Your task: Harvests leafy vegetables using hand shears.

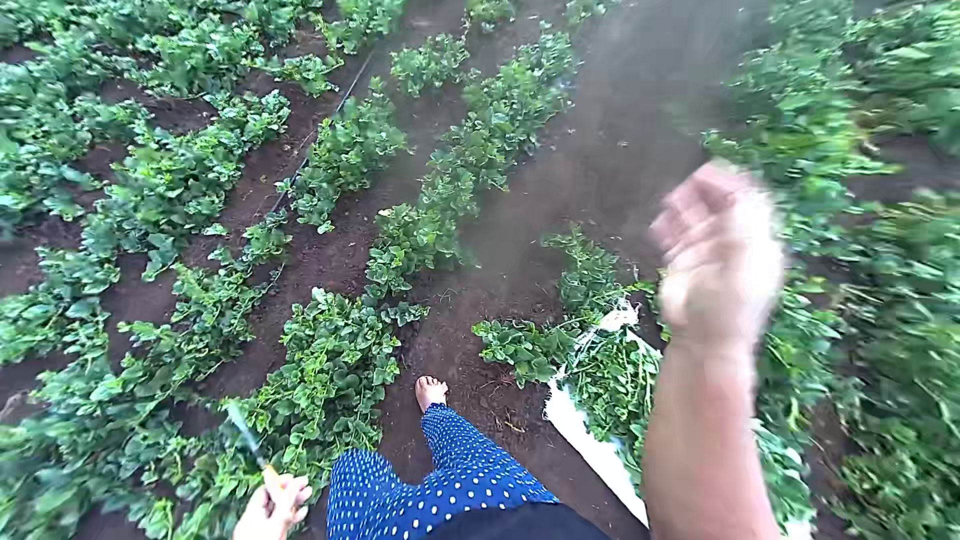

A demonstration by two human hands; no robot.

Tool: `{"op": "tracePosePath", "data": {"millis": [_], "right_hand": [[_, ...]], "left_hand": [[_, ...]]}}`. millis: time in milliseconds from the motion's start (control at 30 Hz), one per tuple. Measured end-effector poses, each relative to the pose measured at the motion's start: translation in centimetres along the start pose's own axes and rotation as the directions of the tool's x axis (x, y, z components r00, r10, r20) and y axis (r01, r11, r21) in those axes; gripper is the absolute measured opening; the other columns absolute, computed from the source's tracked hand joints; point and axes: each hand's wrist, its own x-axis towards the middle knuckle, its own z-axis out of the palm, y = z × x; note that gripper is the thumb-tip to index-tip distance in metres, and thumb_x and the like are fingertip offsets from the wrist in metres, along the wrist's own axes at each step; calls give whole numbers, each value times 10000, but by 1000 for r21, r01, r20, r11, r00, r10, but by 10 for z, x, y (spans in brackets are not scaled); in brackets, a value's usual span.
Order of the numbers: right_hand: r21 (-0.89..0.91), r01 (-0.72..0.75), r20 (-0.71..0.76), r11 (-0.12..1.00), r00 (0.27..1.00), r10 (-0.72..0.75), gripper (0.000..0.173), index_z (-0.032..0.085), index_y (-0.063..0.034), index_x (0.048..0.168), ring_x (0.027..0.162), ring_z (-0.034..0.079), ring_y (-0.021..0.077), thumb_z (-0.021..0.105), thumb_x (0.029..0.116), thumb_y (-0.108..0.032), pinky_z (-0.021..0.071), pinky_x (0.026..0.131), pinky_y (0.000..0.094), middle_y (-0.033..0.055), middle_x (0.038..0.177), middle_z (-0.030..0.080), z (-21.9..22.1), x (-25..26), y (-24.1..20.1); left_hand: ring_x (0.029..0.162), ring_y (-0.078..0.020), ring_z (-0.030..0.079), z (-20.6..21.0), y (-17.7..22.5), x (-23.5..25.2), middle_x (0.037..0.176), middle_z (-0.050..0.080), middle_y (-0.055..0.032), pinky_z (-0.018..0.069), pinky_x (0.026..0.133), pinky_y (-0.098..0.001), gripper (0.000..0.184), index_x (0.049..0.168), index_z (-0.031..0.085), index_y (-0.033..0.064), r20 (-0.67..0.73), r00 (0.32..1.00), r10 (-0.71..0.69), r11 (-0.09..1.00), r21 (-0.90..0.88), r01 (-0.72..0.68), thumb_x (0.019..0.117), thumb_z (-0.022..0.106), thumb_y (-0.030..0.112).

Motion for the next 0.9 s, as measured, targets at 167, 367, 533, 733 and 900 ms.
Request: {"op": "tracePosePath", "data": {"millis": [167, 367, 533, 733, 900], "right_hand": [[-166, -777, -87, 608, 625, 776, 518, 409, -7, 1503, 1209, 565, 314, 402, 1114, -348, 482, 968, 462, 227, 1461, 486, 10, -66, 161], [-296, -831, -13, 471, 497, 868, 476, 446, 4, 1474, 1286, 534, 352, 443, 1111, -304, 455, 1009, 505, 244, 1505, 459, 26, -98, 193], [-381, -747, 112, 544, 547, 830, 432, 472, 13, 1445, 1248, 560, 324, 454, 1106, -256, 468, 1000, 475, 238, 1452, 502, 53, -80, 188], [-448, -680, 217, 580, 547, 809, 414, 501, 15, 1416, 1261, 567, 305, 503, 1089, -239, 478, 1009, 453, 229, 1432, 529, 84, -75, 187], [-373, -723, 196, 582, 551, 811, 395, 508, 3, 1416, 1241, 590, 297, 509, 1088, -217, 502, 987, 434, 218, 1422, 544, 103, -59, 185]], "left_hand": [[880, -199, 728, -4, -34, 14, 1044, 721, -173, 606, 768, -357, 294, 1254, 576, -88, -19, 992, -125, 959, 253, 126, 988, 631, 26], [1000, -288, 692, -12, -40, 26, 1140, 700, -213, 543, 920, -463, 399, 1348, 542, -64, 48, 951, -305, 842, 481, 246, 1020, 641, 140], [1052, -311, 665, -13, -61, 28, 1219, 663, -232, 508, 963, -475, 425, 1394, 506, -52, 102, 885, -455, 759, 563, 326, 1034, 609, 151], [1005, -294, 680, -14, -100, 25, 1211, 667, -223, 545, 876, -455, 351, 1372, 524, -34, 94, 787, -609, 695, 541, 474, 1069, 542, 142], [988, -320, 691, -13, -115, 39, 1145, 692, -231, 552, 861, -486, 332, 1324, 567, -49, 56, 832, -553, 712, 551, 436, 1052, 575, 142]]}}
